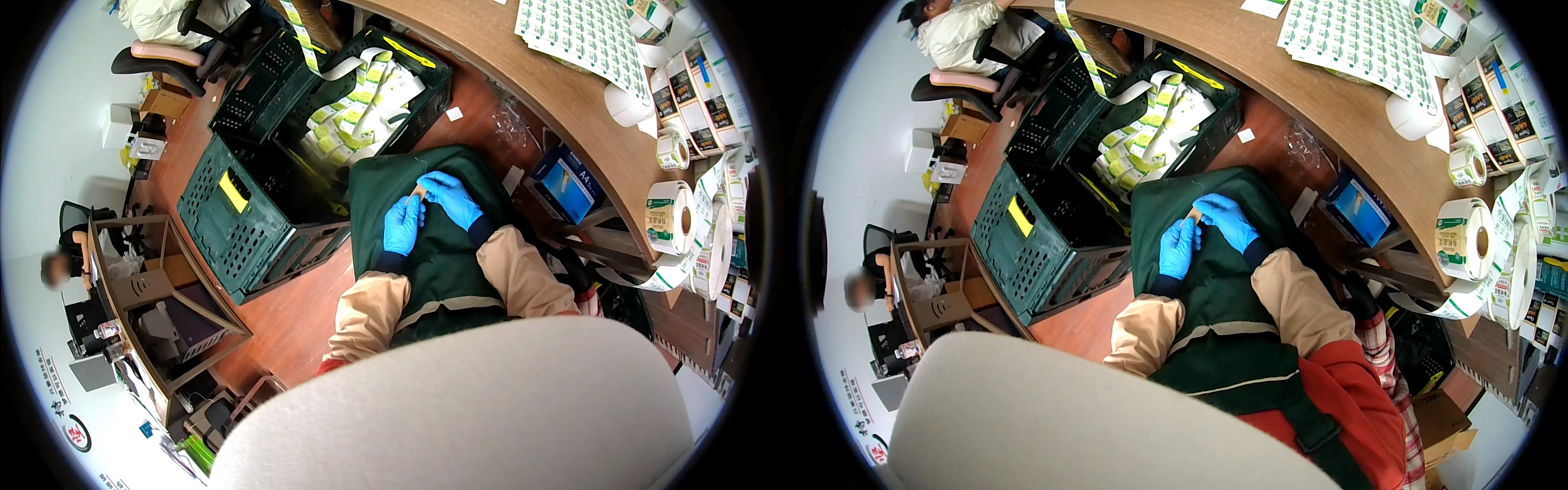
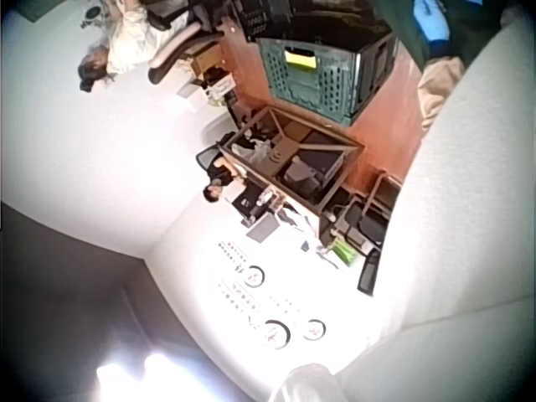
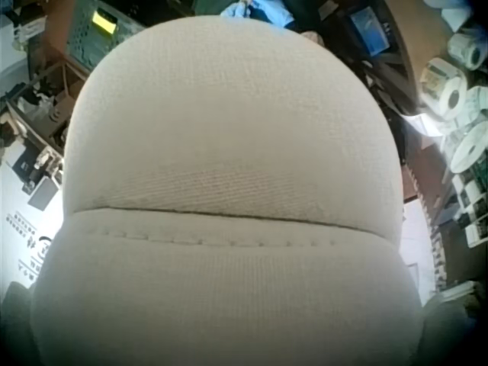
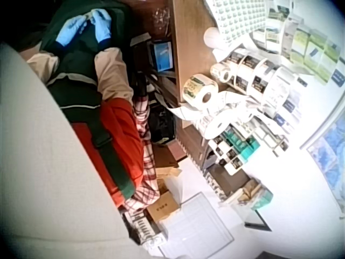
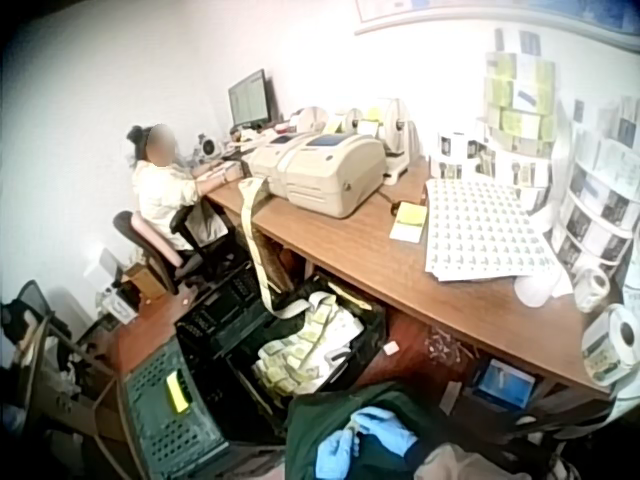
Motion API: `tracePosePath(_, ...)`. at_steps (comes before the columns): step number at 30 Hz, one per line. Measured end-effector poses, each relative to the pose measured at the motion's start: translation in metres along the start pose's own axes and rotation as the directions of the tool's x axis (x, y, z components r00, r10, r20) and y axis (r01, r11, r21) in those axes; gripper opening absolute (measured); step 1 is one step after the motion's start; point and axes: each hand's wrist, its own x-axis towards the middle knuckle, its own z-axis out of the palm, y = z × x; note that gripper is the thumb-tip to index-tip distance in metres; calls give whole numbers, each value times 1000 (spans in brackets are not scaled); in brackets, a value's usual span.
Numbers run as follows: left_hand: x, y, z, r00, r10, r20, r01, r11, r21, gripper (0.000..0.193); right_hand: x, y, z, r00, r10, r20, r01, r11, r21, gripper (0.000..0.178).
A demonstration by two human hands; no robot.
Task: The person picks up a small white label from a sheet, places it onto a small cylindrical container, and presses it down by hand.
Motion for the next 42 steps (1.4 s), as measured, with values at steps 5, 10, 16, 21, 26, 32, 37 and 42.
tracePosePath(5,0,5,2,1000,-16,-17,16,1000,-24,34,-1,-3,2,1000,16,-16,-16,1000,-2,21)
tracePosePath(10,1,3,-1,999,-2,-53,0,999,-34,46,-2,-3,1,1000,-14,19,13,1000,1,22)
tracePosePath(16,1,3,-4,998,-43,-54,43,999,-1,58,-6,-10,6,999,-32,24,32,999,-9,22)
tracePosePath(21,4,3,-2,1000,-27,-14,27,1000,11,57,-2,-4,0,996,-27,79,26,999,21,21)
tracePosePath(26,4,11,-1,997,-52,61,49,997,53,57,-2,-1,-1,997,-17,71,17,1000,5,20)
tracePosePath(32,4,9,-3,996,-71,52,67,996,61,62,-4,-6,1,997,-38,69,40,999,-26,21)
tracePosePath(37,3,17,-1,995,-77,61,74,996,58,65,-6,-8,1,997,-47,64,50,998,-38,23)
tracePosePath(42,5,7,-5,998,-3,62,-7,987,160,61,-8,-11,3,996,-43,76,44,999,-21,24)
